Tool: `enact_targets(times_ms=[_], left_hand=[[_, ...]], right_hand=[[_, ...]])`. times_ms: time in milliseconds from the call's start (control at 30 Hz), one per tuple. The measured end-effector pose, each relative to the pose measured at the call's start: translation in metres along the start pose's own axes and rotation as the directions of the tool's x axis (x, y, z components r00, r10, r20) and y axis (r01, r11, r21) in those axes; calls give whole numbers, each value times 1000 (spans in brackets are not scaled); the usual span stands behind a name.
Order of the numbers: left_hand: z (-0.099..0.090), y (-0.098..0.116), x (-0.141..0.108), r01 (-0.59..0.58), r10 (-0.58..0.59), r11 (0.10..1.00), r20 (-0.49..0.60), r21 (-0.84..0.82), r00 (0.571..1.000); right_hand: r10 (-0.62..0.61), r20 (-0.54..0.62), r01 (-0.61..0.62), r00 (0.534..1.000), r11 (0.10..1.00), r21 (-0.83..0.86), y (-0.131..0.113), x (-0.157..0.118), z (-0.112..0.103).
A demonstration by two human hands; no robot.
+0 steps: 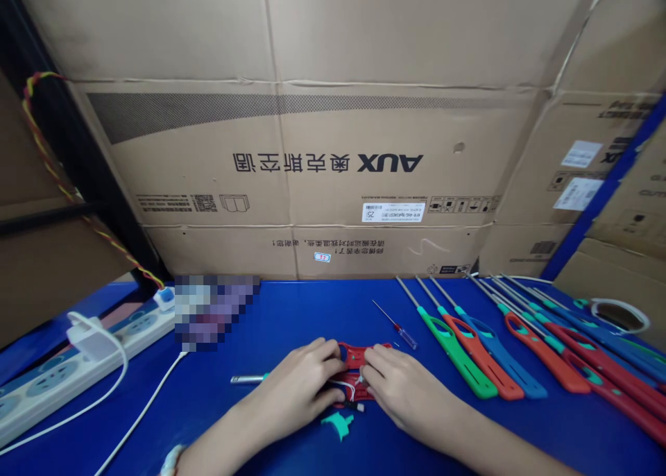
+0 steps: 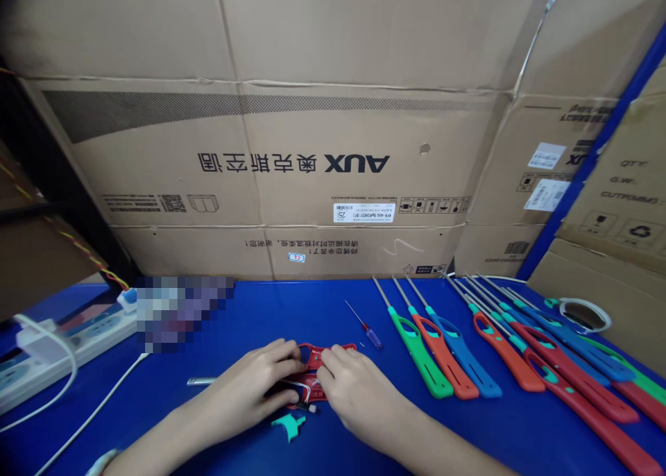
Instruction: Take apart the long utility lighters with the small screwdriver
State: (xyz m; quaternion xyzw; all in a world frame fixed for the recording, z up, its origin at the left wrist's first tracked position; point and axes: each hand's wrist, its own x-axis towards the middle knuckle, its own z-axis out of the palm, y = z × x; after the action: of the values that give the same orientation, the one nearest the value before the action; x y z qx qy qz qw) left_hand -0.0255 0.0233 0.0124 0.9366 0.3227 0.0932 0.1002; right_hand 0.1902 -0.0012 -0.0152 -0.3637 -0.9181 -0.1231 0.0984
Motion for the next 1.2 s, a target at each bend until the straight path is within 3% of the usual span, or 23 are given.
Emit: enact_targets(times_ms=[500,1033,1200], left_hand=[[5,0,3,-70,72,993,-16,94,997],[10,5,3,-64,67,996,-40,64,997],[8,6,2,-65,66,998,-49,23,997]], right_hand=[[34,-82,-34,996,999,-3,-1,2,1],[89,-43,-83,995,989,125,-4,3,-3],[92,44,-98,995,984,150,-4,2,-2]])
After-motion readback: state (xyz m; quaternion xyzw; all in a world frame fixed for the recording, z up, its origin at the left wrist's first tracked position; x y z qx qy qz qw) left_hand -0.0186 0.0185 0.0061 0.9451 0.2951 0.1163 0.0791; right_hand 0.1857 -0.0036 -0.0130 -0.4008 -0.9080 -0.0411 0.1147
